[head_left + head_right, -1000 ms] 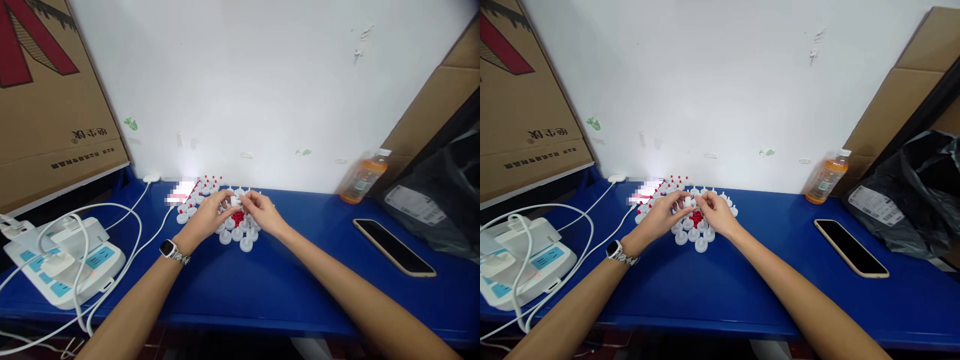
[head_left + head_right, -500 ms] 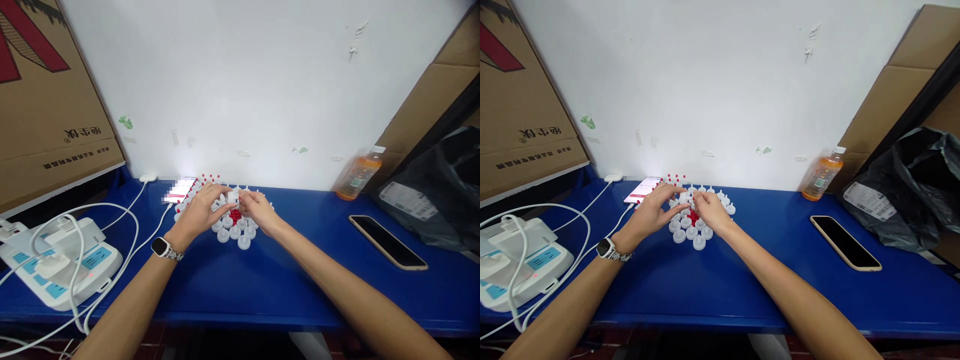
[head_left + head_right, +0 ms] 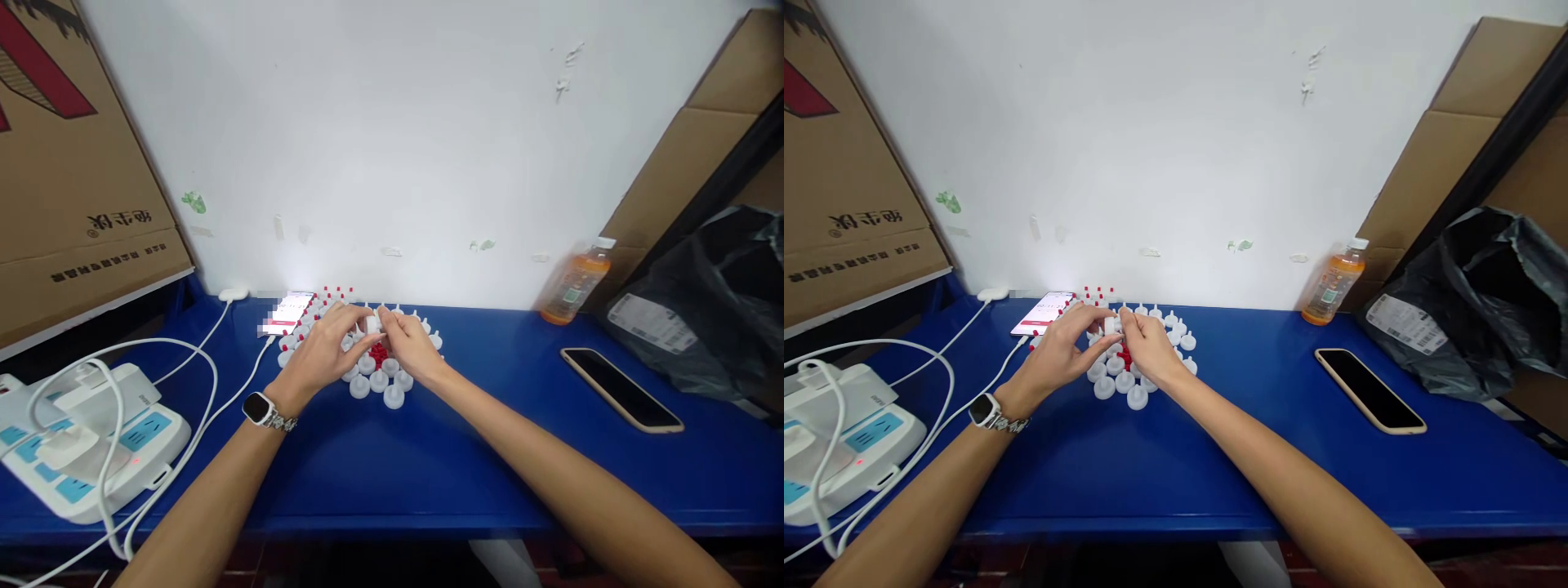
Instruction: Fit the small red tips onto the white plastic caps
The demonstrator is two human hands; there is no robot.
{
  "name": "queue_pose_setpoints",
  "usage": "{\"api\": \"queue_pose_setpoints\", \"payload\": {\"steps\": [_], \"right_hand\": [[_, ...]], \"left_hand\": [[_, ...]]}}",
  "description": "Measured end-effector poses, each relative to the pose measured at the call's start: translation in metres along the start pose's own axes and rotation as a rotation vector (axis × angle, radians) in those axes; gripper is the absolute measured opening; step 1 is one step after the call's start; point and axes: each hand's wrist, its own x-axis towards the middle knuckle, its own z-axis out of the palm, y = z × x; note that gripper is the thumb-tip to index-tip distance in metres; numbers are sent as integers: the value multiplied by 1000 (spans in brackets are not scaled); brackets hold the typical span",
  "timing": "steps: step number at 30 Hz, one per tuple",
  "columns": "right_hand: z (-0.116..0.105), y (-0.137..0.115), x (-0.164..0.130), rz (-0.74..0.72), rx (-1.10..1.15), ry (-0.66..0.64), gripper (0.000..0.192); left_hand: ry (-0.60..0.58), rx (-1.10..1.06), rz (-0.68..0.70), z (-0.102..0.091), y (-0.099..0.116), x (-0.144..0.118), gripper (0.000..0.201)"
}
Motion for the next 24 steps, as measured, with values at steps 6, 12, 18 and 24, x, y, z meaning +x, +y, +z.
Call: {"api": "queue_pose_setpoints", "payload": {"steps": [6, 12, 18, 24], "right_hand": [[-32, -9, 4, 126, -18, 69, 49], [-26, 1, -1, -81, -620, -64, 31], [-20, -11, -1, -35, -169, -137, 40], [-11, -20, 6, 69, -17, -162, 42]], "left_hand": [[163, 66, -99, -13, -10, 0, 32], [-136, -108, -257, 11, -21, -7, 33], [-112, -110, -319, 15, -14, -8, 32], [52, -181, -361, 14, -11, -5, 30]]}}
